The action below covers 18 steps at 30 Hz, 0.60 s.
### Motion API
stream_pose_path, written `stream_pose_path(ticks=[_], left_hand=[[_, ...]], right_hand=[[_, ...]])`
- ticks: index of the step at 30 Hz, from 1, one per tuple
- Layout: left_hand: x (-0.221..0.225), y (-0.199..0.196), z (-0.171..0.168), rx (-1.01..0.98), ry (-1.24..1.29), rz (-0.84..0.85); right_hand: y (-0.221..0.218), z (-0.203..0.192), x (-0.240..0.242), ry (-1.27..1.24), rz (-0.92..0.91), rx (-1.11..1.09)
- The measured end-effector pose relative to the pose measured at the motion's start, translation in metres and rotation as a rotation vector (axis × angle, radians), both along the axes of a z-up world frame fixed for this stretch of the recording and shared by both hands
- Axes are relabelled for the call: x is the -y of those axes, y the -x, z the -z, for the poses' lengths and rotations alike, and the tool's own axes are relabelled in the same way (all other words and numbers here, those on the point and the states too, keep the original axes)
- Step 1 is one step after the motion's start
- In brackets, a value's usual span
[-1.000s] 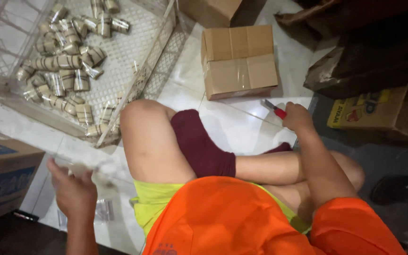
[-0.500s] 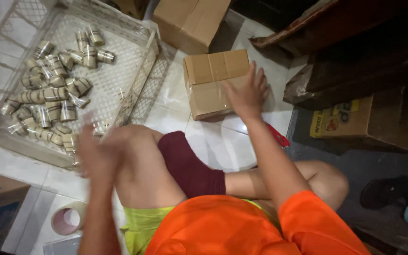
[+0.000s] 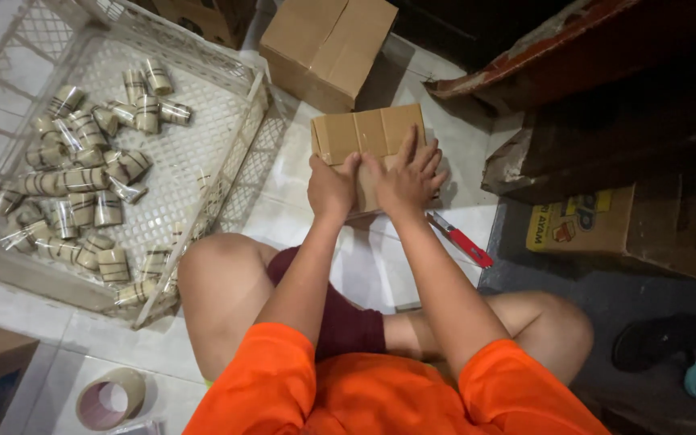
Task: Packing small wrapped items into a cardboard box and sealing it with tape
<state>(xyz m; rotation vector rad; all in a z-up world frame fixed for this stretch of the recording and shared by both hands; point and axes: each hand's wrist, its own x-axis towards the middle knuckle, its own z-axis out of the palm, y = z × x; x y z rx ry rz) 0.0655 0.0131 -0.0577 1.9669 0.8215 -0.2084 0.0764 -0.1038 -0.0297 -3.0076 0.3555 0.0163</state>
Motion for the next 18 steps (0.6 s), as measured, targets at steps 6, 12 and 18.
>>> stream_pose_path(ticks=[6,12,18], left_hand=[[-0.001,0.0,0.015,0.038,-0.008,0.012],[-0.001,0.007,-0.006,0.102,0.023,0.002],[-0.009,0.001,0.004,0.093,0.044,0.001]], right_hand=[[-0.006,-0.019,0.008,-0.089,-0.049,-0.001],[-0.022,-0.035,-0.016,-0.064,-0.02,-0.044],[-0.073,-0.012,-0.021,-0.051,-0.067,0.028]])
